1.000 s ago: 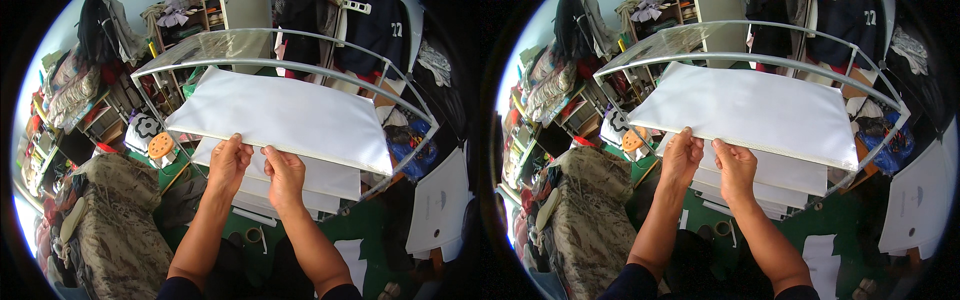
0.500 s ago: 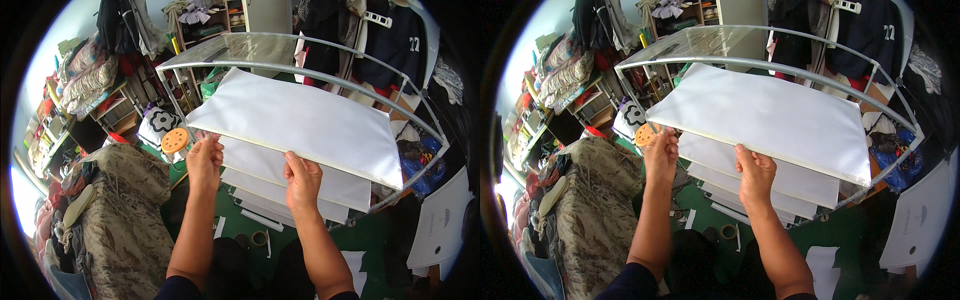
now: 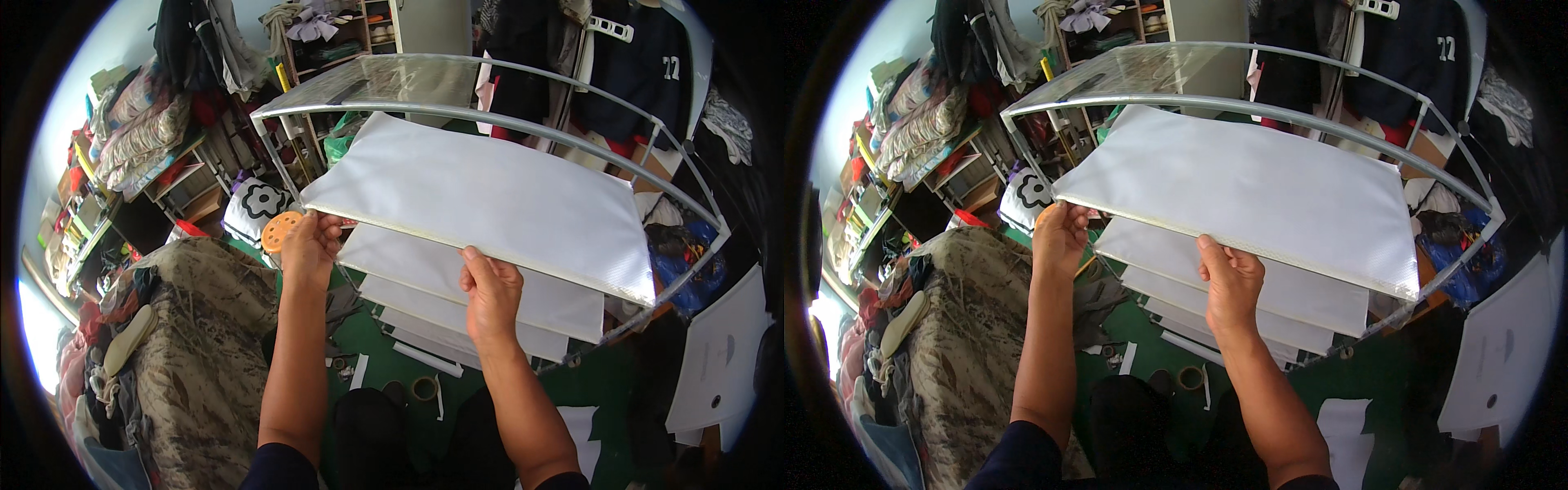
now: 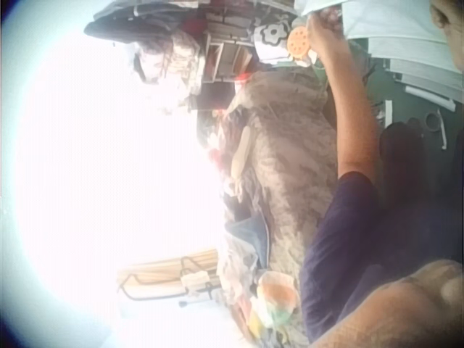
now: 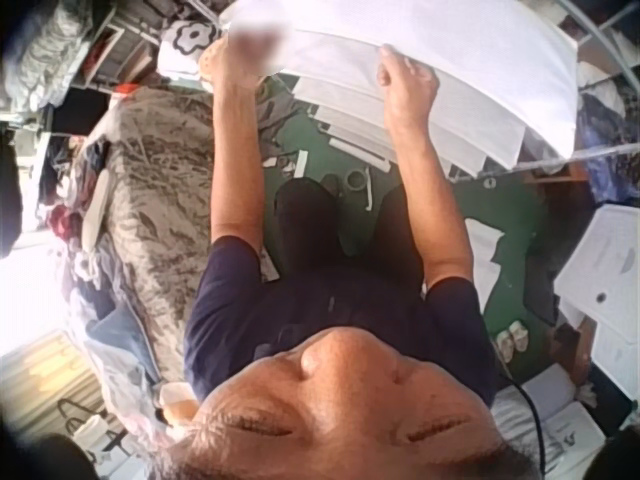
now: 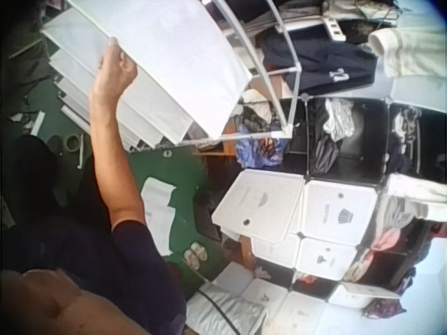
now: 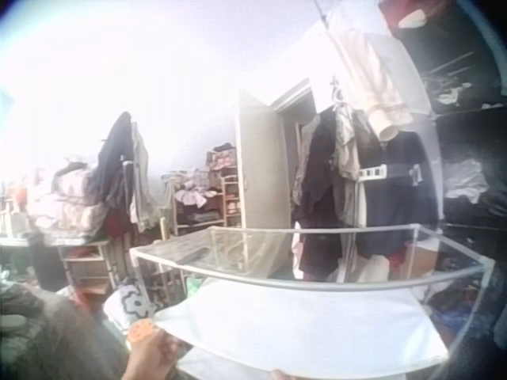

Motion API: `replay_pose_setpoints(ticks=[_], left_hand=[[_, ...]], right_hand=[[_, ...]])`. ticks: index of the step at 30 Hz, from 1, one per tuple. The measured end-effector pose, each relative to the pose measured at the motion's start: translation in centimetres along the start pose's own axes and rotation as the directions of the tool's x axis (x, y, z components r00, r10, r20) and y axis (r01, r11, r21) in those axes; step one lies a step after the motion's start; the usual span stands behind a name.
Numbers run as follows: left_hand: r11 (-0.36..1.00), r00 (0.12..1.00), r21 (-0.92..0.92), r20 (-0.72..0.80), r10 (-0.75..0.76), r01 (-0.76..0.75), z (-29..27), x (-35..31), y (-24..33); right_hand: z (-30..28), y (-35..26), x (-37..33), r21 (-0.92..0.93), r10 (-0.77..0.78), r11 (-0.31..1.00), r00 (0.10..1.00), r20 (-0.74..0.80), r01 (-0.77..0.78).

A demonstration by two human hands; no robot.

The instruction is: The person assembles a white multi-tiered shelf by attaching white panels to a metal frame using yellow tape. They repeatedly position panels, secure them with tape, and adjust alignment throughout the process.

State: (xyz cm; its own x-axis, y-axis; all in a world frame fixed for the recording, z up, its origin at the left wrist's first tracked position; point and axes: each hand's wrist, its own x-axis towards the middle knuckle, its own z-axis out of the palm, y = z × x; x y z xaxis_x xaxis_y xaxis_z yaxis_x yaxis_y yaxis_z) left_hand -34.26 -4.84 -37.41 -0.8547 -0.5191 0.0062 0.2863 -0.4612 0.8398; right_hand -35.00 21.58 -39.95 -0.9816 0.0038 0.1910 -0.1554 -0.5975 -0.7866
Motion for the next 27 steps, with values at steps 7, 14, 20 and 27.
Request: replay_pose_setpoints(ticks=[7,14,20,27], left_hand=[[0.976,0.997,-0.211,-0.046,-0.064,0.053,0.5,0.7,-0.1],[0.968,0.997,-0.243,-0.033,-0.073,0.062,0.8,1.3,-0.7],[0.982,0.994,-0.189,-0.108,-0.022,0.002,0.4,1.9,-0.7],[0.995,0.994,-0.037,0.065,-0.085,0.087,4.8,-2.8,-2.2]], right_hand=[[-0.3,-0.2,0.0,-0.003,-0.019,1.000,1.000,0.011,0.019],[-0.7,0.2,0.2,-0.028,-0.018,0.999,0.999,0.044,0.020],[-0.8,0.0,0.3,-0.067,-0.035,0.997,0.997,0.067,0.039],[-1.4,-0.8,0.6,-0.171,0.000,0.985,0.995,0.095,0.016]])
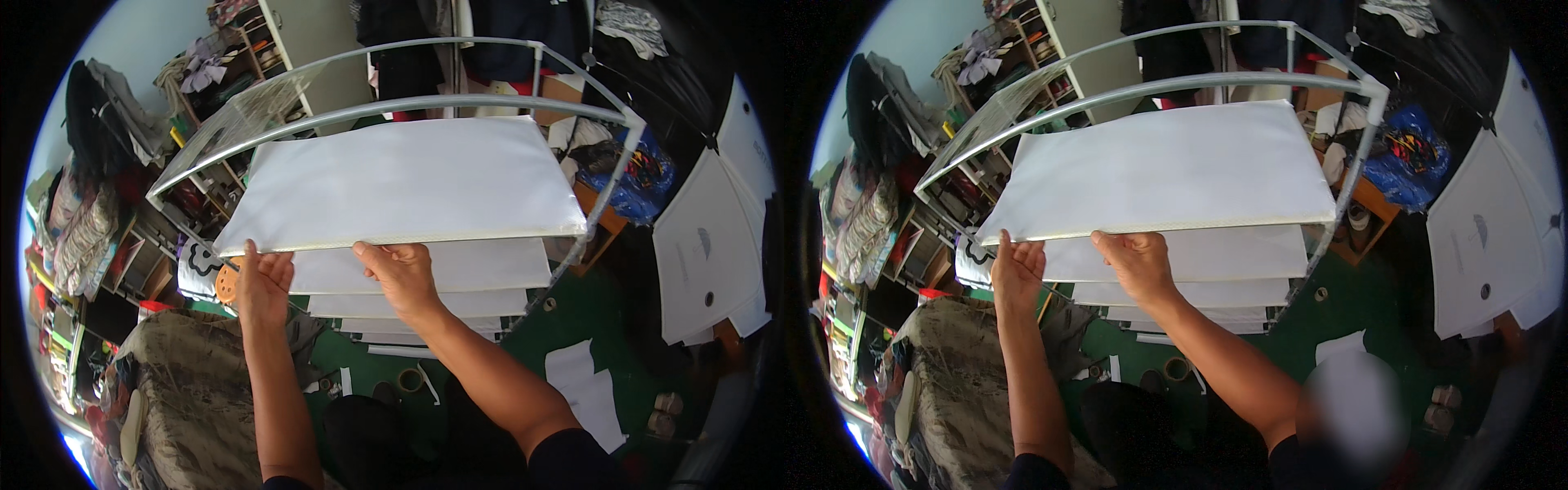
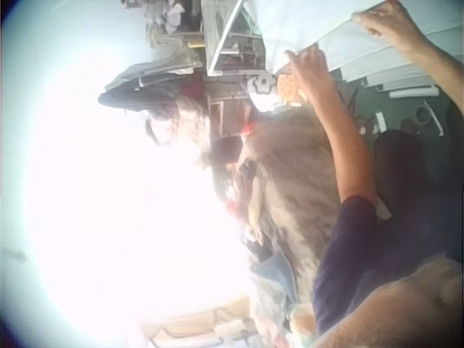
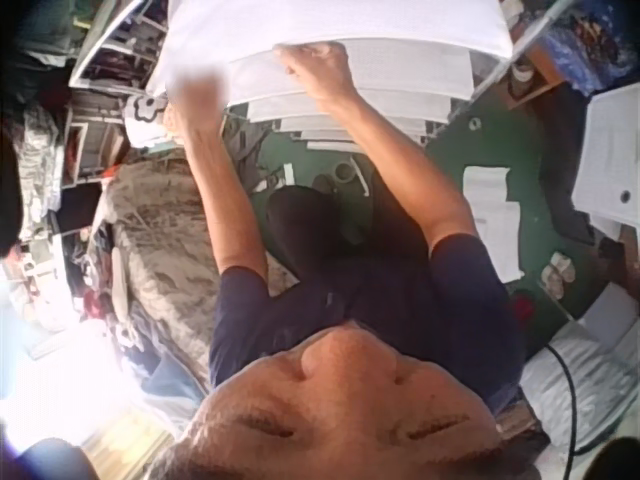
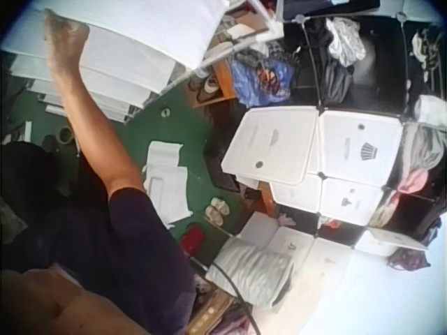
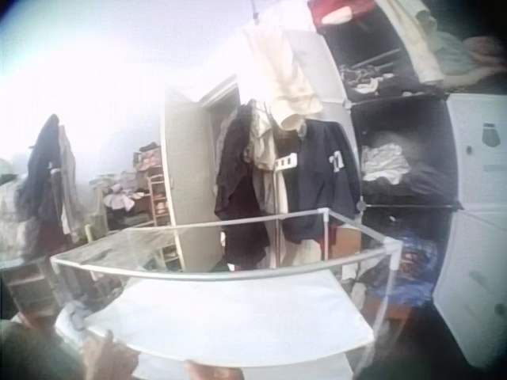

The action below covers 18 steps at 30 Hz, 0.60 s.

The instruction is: The person assembles a white multi-tiered shelf by attaching white panels to a metal frame using yellow tape. They repeatedly position panels, secure them with tape, and adjust alignment throughout the process.

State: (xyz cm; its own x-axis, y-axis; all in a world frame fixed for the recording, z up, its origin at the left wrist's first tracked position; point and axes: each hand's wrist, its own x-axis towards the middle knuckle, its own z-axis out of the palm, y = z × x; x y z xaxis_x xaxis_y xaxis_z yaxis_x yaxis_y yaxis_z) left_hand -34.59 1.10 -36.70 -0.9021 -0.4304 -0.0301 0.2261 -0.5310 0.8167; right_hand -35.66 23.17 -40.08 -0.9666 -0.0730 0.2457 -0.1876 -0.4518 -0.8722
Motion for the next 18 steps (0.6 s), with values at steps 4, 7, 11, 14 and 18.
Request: replay_pose_setpoints(ticks=[4,7,11,14,18], left_hand=[[0.991,1.000,0.133,0.028,-0.001,-0.003,2.1,-1.8,-1.2],[0.996,0.998,0.092,0.061,0.008,-0.013,1.5,-1.4,-1.2],[0.997,0.996,0.082,0.084,-0.001,-0.006,0.9,-0.7,-1.5],[0.997,0.996,0.083,0.087,-0.003,-0.005,1.3,-1.1,-1.9],[0.991,0.997,0.136,0.073,0.001,-0.011,2.2,-2.2,-2.1]], right_hand=[[-0.8,-0.7,0.5,0.029,-0.017,0.999,0.994,0.107,0.014],[-2.4,-2.3,-0.3,0.014,0.097,0.995,0.992,0.078,-0.098],[-4.6,-4.8,-2.5,0.068,0.180,0.982,0.977,-0.115,-0.173],[-6.8,-6.3,-5.1,0.070,0.137,0.990,0.962,-0.235,-0.124],[-10.0,-7.5,-7.2,0.119,-0.017,0.990,0.905,-0.424,0.074]])
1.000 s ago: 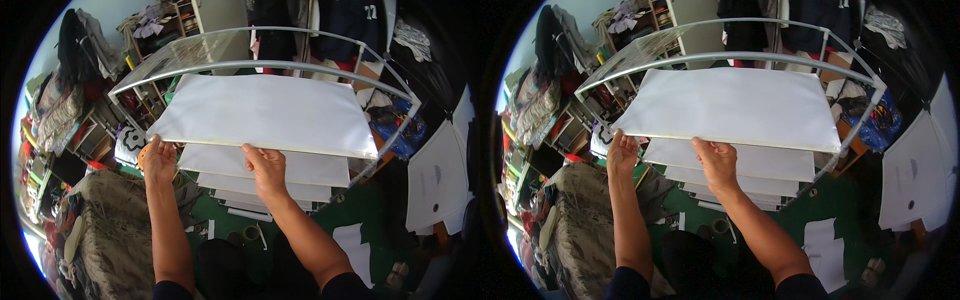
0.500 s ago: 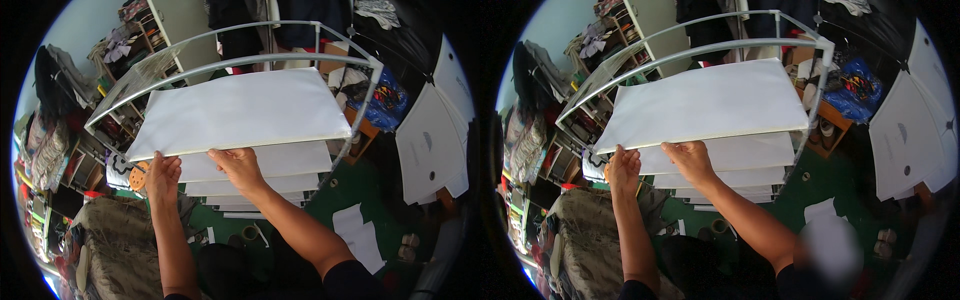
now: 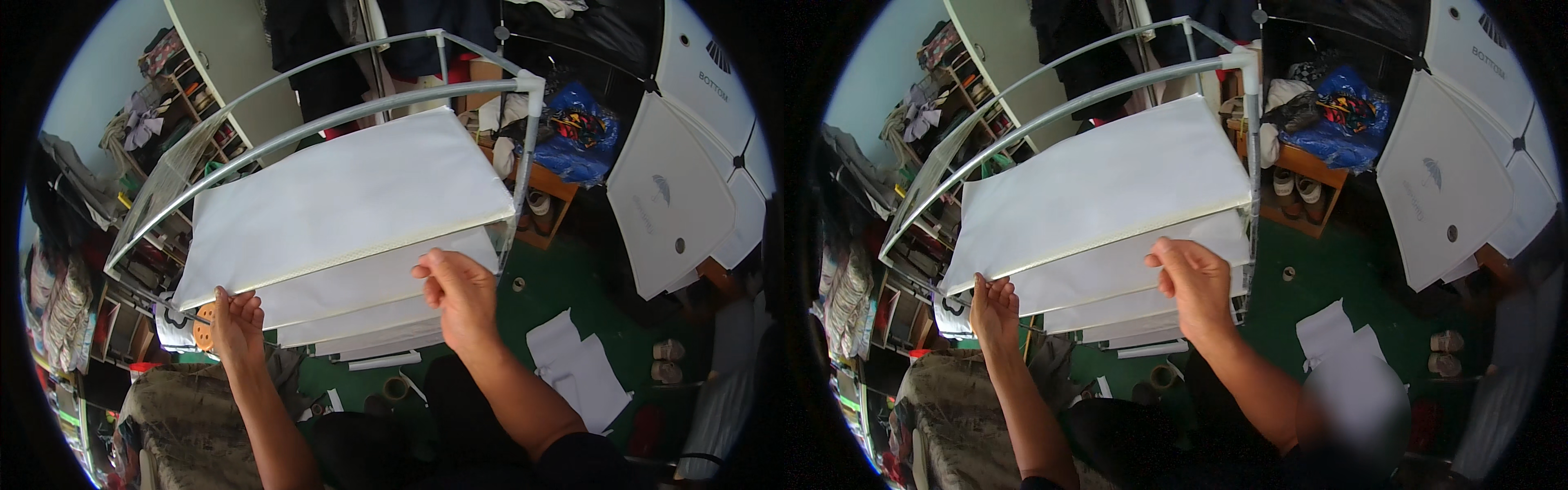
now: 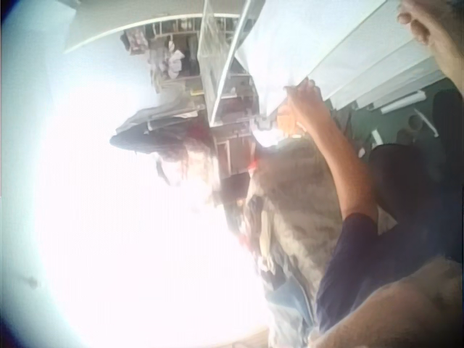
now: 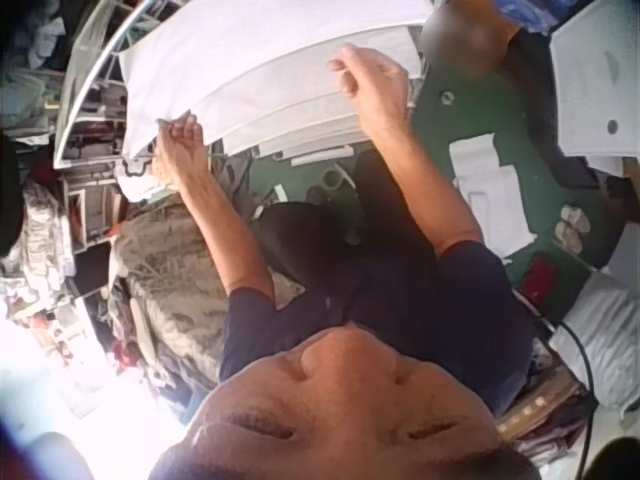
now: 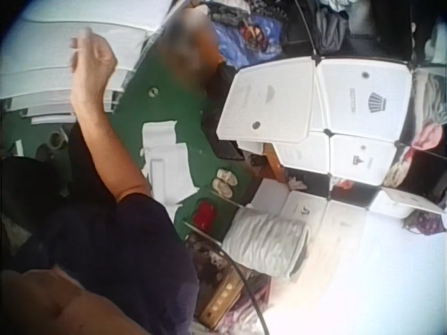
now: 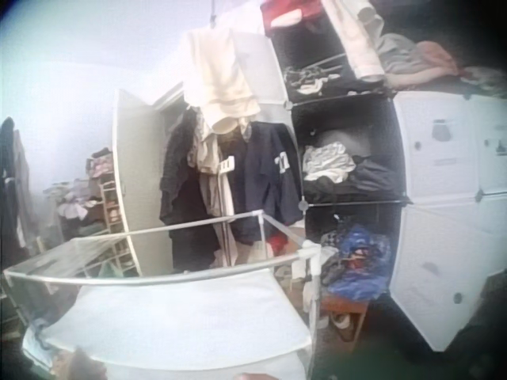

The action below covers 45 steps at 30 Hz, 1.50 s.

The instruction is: The person assembles a white multi-tiered shelf by attaching white panels to a metal frame using yellow tape. They repeatedly position panels, secure them with tape, and adjust alignment throughout the process.

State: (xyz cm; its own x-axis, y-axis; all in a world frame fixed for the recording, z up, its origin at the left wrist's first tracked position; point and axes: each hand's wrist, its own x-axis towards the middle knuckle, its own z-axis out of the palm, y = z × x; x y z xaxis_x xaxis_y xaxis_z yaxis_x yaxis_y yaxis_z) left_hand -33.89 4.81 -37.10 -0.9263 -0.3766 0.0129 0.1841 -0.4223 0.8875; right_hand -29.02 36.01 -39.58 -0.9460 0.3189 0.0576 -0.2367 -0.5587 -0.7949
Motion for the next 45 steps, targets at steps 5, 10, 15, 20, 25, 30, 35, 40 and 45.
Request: replay_pose_setpoints(ticks=[5,10,15,20,25,30,35,40,45], left_hand=[[0.998,0.987,0.028,0.148,-0.065,0.061,3.4,-2.0,-2.1],[0.991,0.959,0.015,0.248,-0.135,0.136,7.2,-4.3,-3.9],[0.977,0.918,0.043,0.334,-0.213,0.210,10.9,-6.8,-5.2],[0.969,0.900,0.054,0.360,-0.245,0.243,13.6,-8.1,-6.0],[0.974,0.936,0.098,0.272,-0.223,0.203,14.2,-8.2,-6.1],[0.979,0.938,0.061,0.283,-0.202,0.192,14.5,-8.3,-6.4],[0.970,0.924,0.063,0.295,-0.244,0.236,14.8,-8.6,-6.8],[0.955,0.879,0.146,0.375,-0.295,0.258,16.7,-9.7,-7.2],[0.929,0.809,0.203,0.458,-0.368,0.308,19.7,-10.9,-8.4]], right_hand=[[-4.5,-1.7,0.7,-0.002,-0.165,0.986,0.969,-0.185,0.167],[-5.3,-2.8,1.4,-0.084,-0.264,0.965,0.922,-0.284,0.250],[-6.4,-3.5,2.0,-0.178,-0.424,0.904,0.867,-0.261,0.388],[-8.1,-3.9,2.2,-0.271,-0.437,0.887,0.871,-0.226,0.374],[-8.7,-3.1,3.0,-0.278,-0.406,0.899,0.883,-0.235,0.339],[-9.3,-2.7,4.1,-0.510,-0.557,0.761,0.807,-0.198,0.401],[-9.8,-4.2,4.4,-0.698,-0.594,0.613,0.799,-0.097,0.371],[-8.8,-7.3,4.4,-0.771,-0.597,0.473,0.799,0.076,0.427],[-10.7,-8.4,6.7,-0.609,-0.310,0.690,0.920,0.239,0.391]])
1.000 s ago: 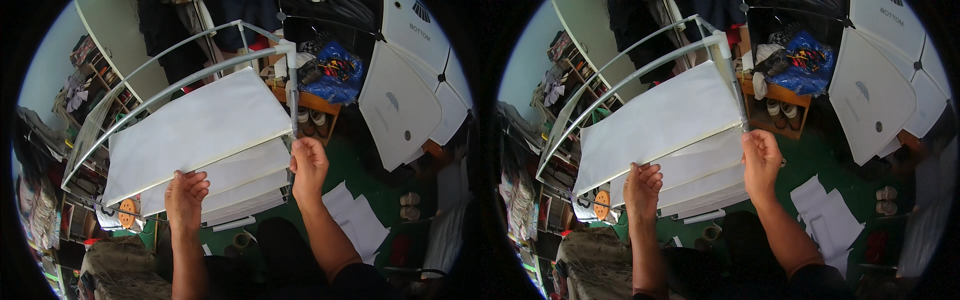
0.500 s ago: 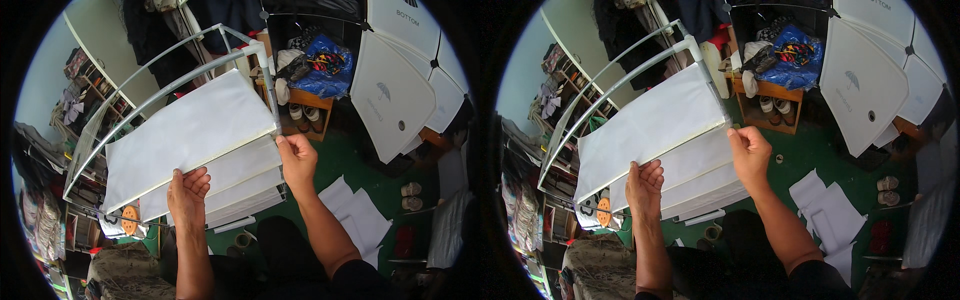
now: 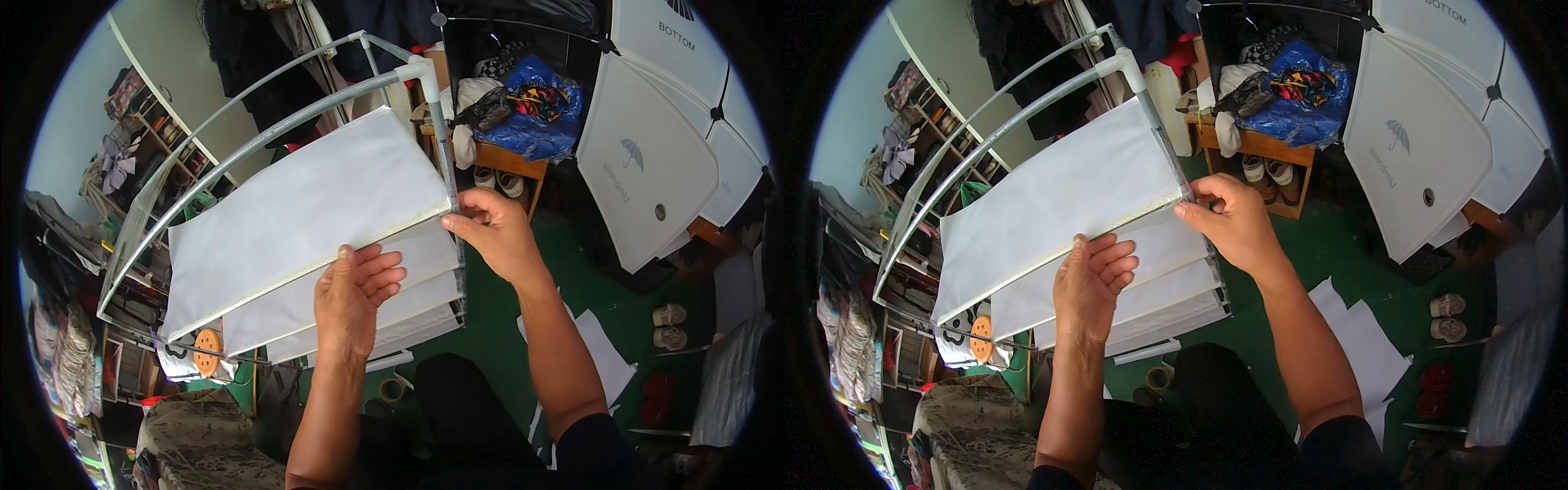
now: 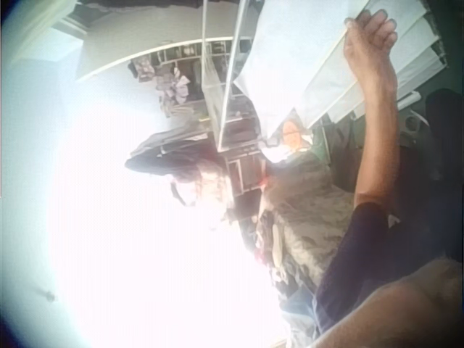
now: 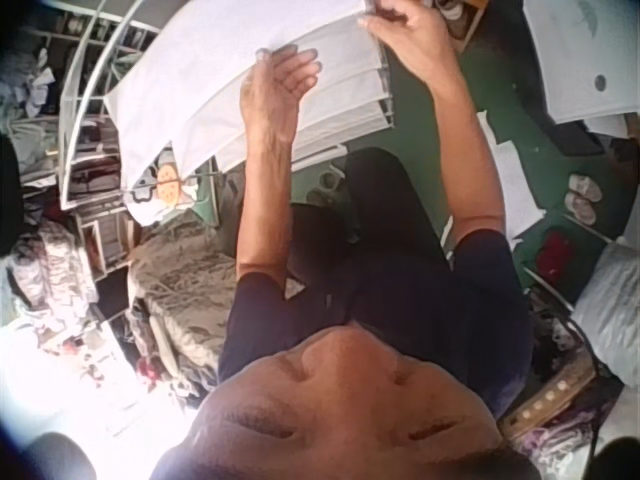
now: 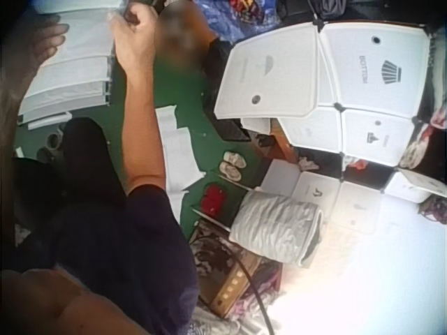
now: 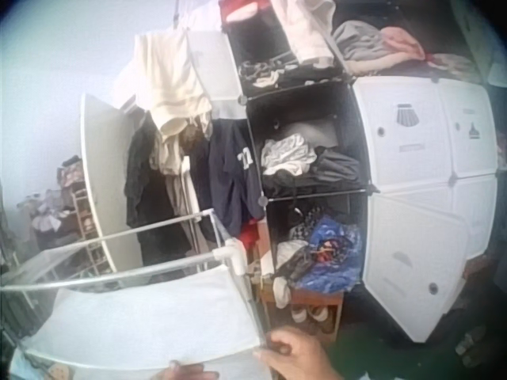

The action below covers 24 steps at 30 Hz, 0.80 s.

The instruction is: The person assembles a white multi-tiered shelf by attaching white panels to a metal frame using yellow tape. They repeatedly position panels, secure them with tape, and adjust alignment throughout the process.

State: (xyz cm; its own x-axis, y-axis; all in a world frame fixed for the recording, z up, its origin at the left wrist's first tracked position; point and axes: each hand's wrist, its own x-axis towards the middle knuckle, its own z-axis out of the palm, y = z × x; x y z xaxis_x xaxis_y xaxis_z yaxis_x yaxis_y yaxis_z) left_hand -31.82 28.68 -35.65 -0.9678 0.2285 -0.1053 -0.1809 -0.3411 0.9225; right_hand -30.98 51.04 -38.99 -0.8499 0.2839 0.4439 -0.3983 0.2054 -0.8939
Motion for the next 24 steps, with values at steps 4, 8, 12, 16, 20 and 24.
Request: replay_pose_setpoints(ticks=[4,8,12,16,20,24], left_hand=[[0.999,0.997,-0.022,0.072,-0.035,0.036,1.7,0.8,-0.4],[0.995,0.991,-0.078,0.127,-0.049,0.059,2.8,1.6,-1.0],[0.993,0.989,-0.105,0.142,-0.047,0.063,3.3,1.9,-1.0],[0.989,0.986,-0.115,0.144,-0.080,0.097,3.7,2.0,-0.8],[0.986,0.986,-0.125,0.140,-0.089,0.107,4.1,2.1,-0.8],[0.978,0.982,-0.161,0.154,-0.106,0.131,4.3,2.1,-0.9]], right_hand=[[-0.3,0.0,0.8,0.047,0.082,0.995,0.991,0.105,-0.087],[-0.3,-0.3,1.2,0.010,0.058,0.998,0.991,0.123,-0.060],[-0.3,-0.2,1.5,-0.063,0.055,0.997,0.991,0.126,-0.047],[0.2,0.7,1.5,-0.113,0.026,0.993,0.997,0.075,-0.018],[0.9,0.6,1.3,-0.213,-0.109,0.972,0.994,-0.033,0.099],[1.8,0.7,0.9,-0.336,-0.256,0.921,0.957,-0.133,0.199]])
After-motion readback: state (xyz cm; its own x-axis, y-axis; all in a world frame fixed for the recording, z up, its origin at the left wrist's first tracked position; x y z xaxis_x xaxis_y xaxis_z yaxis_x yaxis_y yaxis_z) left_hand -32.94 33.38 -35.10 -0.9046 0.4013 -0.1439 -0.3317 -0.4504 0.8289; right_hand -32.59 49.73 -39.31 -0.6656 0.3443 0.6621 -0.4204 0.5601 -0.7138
